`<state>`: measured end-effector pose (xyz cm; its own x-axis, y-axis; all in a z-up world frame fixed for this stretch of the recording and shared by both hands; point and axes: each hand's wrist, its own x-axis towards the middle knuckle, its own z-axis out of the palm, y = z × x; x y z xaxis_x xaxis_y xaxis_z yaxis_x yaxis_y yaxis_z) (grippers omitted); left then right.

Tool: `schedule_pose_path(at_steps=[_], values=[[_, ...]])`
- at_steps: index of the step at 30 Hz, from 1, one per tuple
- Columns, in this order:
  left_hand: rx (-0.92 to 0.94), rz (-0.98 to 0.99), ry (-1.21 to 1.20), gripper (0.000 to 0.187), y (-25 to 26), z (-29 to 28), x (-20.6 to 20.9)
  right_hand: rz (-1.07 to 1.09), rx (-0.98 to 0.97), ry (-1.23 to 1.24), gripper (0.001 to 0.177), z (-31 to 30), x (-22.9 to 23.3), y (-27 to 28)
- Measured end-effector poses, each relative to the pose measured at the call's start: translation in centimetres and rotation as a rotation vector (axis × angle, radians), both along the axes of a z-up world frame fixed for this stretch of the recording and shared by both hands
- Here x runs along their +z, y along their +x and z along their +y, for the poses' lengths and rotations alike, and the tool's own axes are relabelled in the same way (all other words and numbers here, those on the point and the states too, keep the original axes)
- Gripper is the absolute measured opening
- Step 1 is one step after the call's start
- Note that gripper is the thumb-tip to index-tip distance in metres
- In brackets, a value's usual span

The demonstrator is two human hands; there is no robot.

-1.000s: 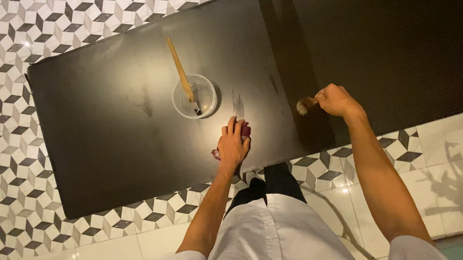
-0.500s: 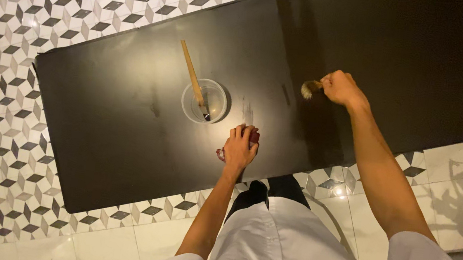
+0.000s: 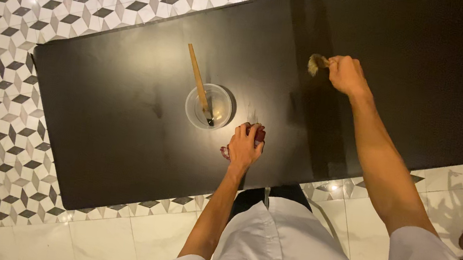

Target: The person uses a brush to apply a liquid to a dark table surface and then picks up a bunch of dark items and individual small objects by hand from the table.

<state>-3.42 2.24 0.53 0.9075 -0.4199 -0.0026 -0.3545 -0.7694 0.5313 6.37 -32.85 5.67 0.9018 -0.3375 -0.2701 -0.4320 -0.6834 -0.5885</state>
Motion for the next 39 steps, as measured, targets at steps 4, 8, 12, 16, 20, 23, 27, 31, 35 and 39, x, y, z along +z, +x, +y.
schedule_pose_path(at_steps=[4,8,12,16,20,23,27,31,35,39], values=[[0.006,-0.062,-0.032,0.063,0.1,-0.3,-0.2,0.009,-0.048,0.006,0.035,-0.4,-0.9,1.3],[0.004,-0.095,-0.069,0.064,0.6,-0.7,0.0,-0.100,-0.003,-0.029,0.032,-0.9,-2.6,2.9],[0.011,-0.109,-0.080,0.065,1.3,-1.0,0.2,-0.106,-0.016,-0.029,0.032,-0.7,-2.5,4.0],[0.029,-0.094,-0.028,0.063,1.6,-1.2,-0.4,-0.086,-0.064,-0.017,0.033,-0.2,-2.4,5.2],[0.043,-0.097,-0.021,0.064,1.7,-1.4,-0.7,-0.146,-0.047,-0.071,0.032,0.0,-2.9,6.5],[0.056,-0.102,-0.031,0.064,1.7,-1.5,-0.7,-0.177,-0.024,-0.074,0.031,-0.1,-3.0,7.4],[0.052,-0.086,-0.037,0.066,1.6,-1.4,-0.8,-0.160,-0.017,-0.072,0.032,-0.4,-3.5,8.9],[0.049,-0.071,-0.010,0.067,1.7,-1.4,-1.1,-0.291,0.035,-0.088,0.031,-1.1,-4.8,10.5],[0.070,-0.095,-0.040,0.067,1.5,-1.6,-1.0,-0.337,0.031,-0.083,0.031,-1.8,-6.0,12.1],[0.071,-0.079,-0.035,0.069,1.7,-1.5,-1.1,-0.313,0.023,-0.124,0.030,-2.1,-6.6,13.7]])
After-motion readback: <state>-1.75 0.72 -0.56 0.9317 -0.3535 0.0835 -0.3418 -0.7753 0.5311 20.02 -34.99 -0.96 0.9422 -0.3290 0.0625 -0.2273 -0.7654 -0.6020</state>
